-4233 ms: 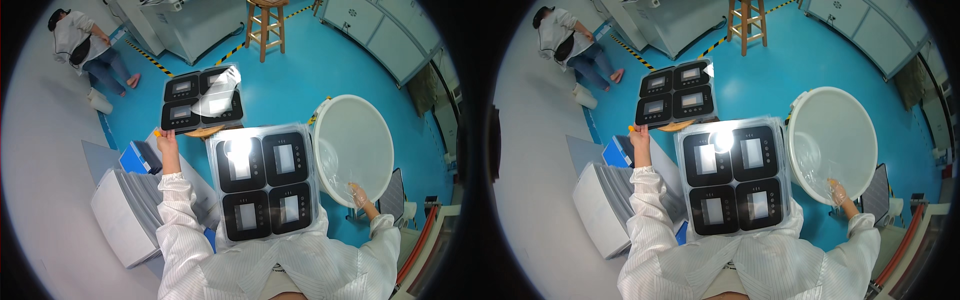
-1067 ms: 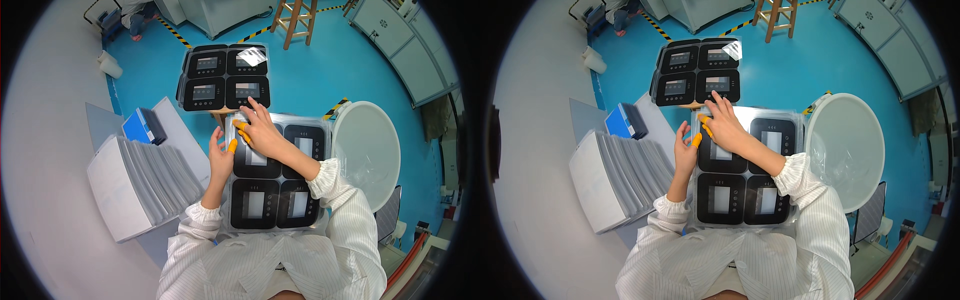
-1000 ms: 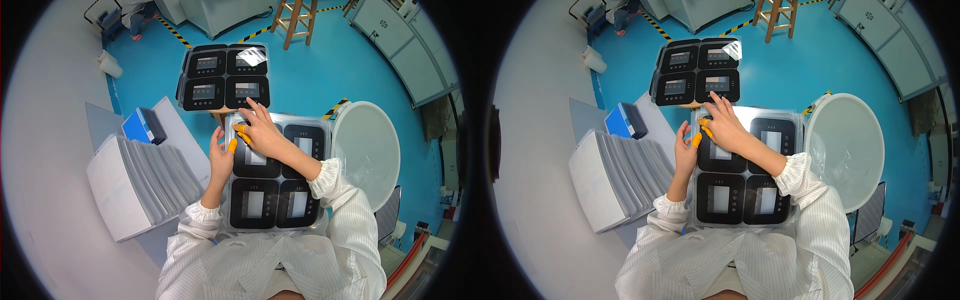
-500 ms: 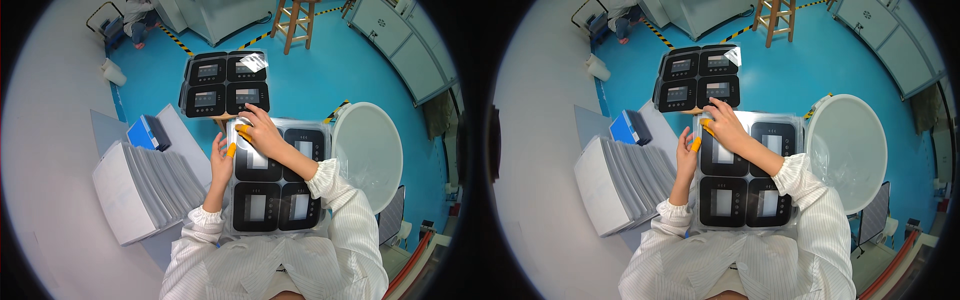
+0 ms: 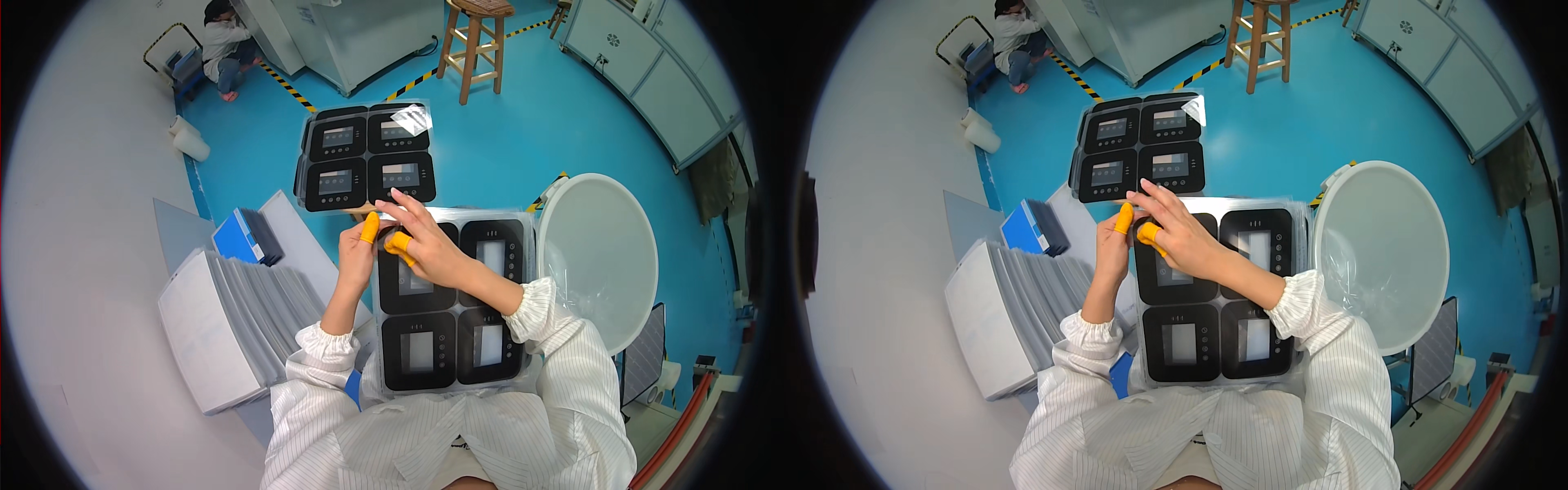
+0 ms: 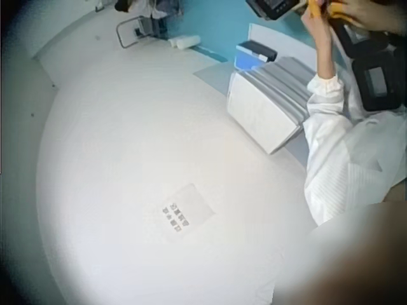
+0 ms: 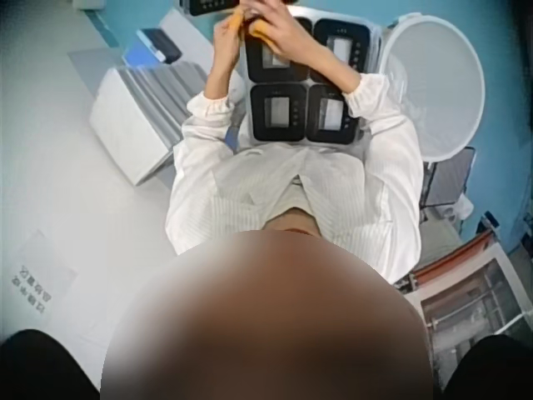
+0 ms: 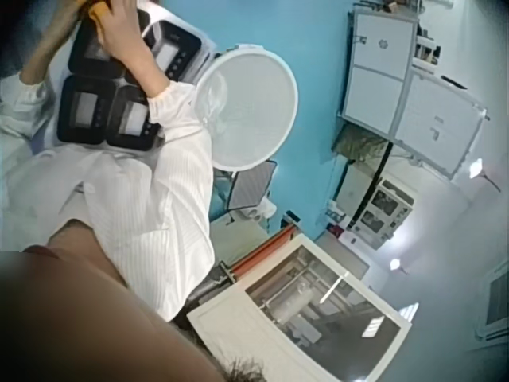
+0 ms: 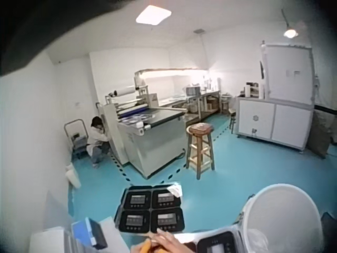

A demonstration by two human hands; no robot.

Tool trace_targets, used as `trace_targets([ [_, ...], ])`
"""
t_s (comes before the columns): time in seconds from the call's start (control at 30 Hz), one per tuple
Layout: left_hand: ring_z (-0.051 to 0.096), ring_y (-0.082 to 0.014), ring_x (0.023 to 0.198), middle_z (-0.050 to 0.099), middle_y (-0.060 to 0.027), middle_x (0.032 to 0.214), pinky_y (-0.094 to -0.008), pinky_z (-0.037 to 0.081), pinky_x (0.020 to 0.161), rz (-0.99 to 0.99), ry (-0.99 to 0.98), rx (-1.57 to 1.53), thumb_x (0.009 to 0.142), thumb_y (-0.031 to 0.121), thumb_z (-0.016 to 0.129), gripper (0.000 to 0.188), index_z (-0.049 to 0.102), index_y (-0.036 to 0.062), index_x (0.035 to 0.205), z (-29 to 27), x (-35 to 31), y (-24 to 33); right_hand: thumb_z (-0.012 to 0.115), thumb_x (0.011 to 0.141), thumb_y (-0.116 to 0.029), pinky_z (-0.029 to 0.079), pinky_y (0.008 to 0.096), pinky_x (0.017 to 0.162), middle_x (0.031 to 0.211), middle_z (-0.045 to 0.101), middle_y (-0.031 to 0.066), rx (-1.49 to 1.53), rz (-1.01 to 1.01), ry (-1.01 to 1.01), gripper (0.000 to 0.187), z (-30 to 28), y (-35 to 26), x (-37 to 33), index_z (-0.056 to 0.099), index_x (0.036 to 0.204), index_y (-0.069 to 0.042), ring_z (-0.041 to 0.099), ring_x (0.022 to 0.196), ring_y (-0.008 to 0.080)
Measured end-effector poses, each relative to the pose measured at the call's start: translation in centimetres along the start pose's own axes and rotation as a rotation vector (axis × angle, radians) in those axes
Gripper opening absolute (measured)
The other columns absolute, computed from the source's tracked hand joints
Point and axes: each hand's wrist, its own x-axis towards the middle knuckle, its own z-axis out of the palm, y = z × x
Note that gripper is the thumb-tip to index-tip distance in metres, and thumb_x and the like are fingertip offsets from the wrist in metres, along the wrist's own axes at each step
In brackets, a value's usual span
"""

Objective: Cleaning and inspecting plastic electronics faceplates or panels using a damp cloth from a bucket.

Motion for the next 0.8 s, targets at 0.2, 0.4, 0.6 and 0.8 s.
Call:
trace_targets([
  [0.2,0.054,-0.0126,0.060,0.059,-0.0044,0.074,-0.0252,0.044,0.053,-0.076,0.234,-0.216,0.088,0.036,0.044,0.038,0.062,0.0032,0.090,-7.2,5.2,1.7,0.050,0.079,-0.001,0.016,0.0501,0.104,0.107,0.059,0.0028,0.371,0.152,-0.342,0.011,-5.9,-2.7,-5.9,0.052,0.088,-0.007,0.045,0.115,0.0223],
  [0.4,0.057,-0.0242,0.090,0.057,-0.0168,0.098,-0.0347,0.047,0.083,0.249,0.448,-0.726,0.092,0.020,0.034,0.033,0.046,-0.0093,0.104,-19.8,12.4,4.8,0.046,0.083,-0.010,0.043,0.0369,0.085,0.083,0.061,0.0142,0.345,0.741,0.325,0.012,-22.6,2.3,-18.8,0.050,0.091,-0.001,0.059,0.087,0.0255],
  [0.6,0.054,-0.0318,0.098,0.053,-0.0234,0.107,-0.0400,0.044,0.089,0.096,0.407,-0.971,0.090,0.018,0.027,0.038,0.044,-0.0111,0.108,-12.0,18.3,9.0,0.041,0.088,-0.016,0.042,0.0362,0.088,0.098,0.056,0.0137,0.063,0.617,1.464,0.025,-33.4,10.0,-42.3,0.048,0.104,0.003,0.055,0.094,0.0249],
  [0.8,0.055,-0.0314,0.096,0.055,-0.0226,0.104,-0.0391,0.047,0.086,0.103,0.321,-1.260,0.091,0.026,0.024,0.045,0.048,-0.0102,0.103,-11.3,21.0,5.5,0.046,0.087,-0.025,0.037,0.0362,0.087,0.116,0.044,0.0178,-1.014,1.029,0.974,0.045,-18.6,11.1,-50.7,0.036,0.120,0.003,0.044,0.105,0.0270],
])
